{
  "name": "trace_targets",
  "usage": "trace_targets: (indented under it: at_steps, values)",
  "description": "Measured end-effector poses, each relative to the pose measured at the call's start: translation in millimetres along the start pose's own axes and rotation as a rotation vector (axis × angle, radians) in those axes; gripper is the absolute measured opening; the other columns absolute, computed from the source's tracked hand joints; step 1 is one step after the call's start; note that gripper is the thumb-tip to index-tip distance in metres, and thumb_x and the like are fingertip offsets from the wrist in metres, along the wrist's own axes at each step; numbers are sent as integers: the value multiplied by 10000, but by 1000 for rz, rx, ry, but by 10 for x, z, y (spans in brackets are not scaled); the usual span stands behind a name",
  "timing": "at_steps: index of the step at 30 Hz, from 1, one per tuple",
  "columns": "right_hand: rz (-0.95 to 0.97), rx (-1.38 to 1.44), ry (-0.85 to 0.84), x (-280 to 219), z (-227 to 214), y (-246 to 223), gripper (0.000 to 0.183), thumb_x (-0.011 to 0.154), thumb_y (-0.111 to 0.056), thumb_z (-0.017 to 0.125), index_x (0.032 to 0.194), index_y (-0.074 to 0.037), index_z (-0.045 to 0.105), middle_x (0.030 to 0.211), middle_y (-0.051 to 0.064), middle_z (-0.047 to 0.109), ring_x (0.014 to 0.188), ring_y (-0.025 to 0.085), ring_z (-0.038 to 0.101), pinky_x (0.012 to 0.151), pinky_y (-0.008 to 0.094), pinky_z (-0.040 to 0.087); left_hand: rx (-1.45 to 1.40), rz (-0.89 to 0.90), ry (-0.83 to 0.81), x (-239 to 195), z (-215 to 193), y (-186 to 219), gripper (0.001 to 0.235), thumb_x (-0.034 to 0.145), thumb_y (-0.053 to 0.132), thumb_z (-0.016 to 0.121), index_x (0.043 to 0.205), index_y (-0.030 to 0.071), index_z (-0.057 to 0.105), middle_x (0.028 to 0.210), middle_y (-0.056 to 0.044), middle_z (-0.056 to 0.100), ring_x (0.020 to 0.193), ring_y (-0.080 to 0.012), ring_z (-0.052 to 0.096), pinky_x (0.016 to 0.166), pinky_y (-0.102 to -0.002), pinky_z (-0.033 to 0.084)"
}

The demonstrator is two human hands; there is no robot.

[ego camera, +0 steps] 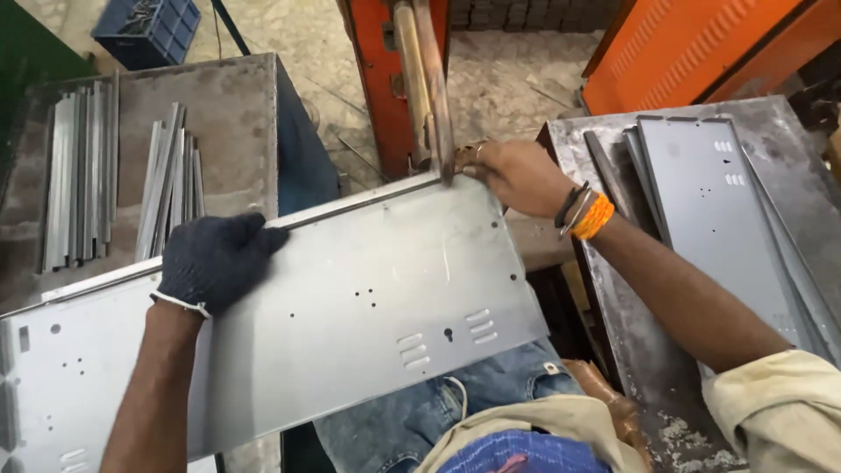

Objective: The worker is performing spot welding to attach metal strips to large sheet-metal panels at an industrial workstation.

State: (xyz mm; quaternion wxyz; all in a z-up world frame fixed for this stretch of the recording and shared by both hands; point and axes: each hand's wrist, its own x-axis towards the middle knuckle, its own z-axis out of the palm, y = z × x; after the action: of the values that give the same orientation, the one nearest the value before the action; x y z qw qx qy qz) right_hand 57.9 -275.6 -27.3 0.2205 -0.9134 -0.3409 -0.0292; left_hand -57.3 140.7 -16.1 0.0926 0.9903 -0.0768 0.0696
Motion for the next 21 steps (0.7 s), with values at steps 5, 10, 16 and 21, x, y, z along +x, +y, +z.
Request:
trace_targets:
  at_steps: [5,10,16,21]
  values:
    - [39,-85,15,-50,41,208,251,1025,-295,660,1037,-61,750,807,168,685,741,369,654,691,490,506,-40,-18,5,22,-50,137,502,915,570,651,1058,116,811,868,-206,748,802,-415,724,759,-512,573]
    - [-68,-116,113,-84,62,199,240,988,-268,671,974,-46,761,827,183,687,756,381,633,697,504,487,-39,41,55,46,-15,144,452,927,535,668,1046,125,818,868,-202,746,818,-415,717,772,-504,570]
    - [3,-129,96,-157,2,181,273,1019,-298,658,975,-45,748,836,167,704,806,379,643,766,504,491,-75,28,122,-42,59,164,443,900,530,714,1017,113,805,848,-190,740,788,-398,717,717,-496,567]
    - [9,-78,33,-570,100,232,244,1007,-298,675,1119,-86,722,962,145,727,917,355,672,816,494,507,-95,64,183,-314,488,487,390,884,521,725,941,143,804,784,-164,720,735,-379,705,664,-486,547]
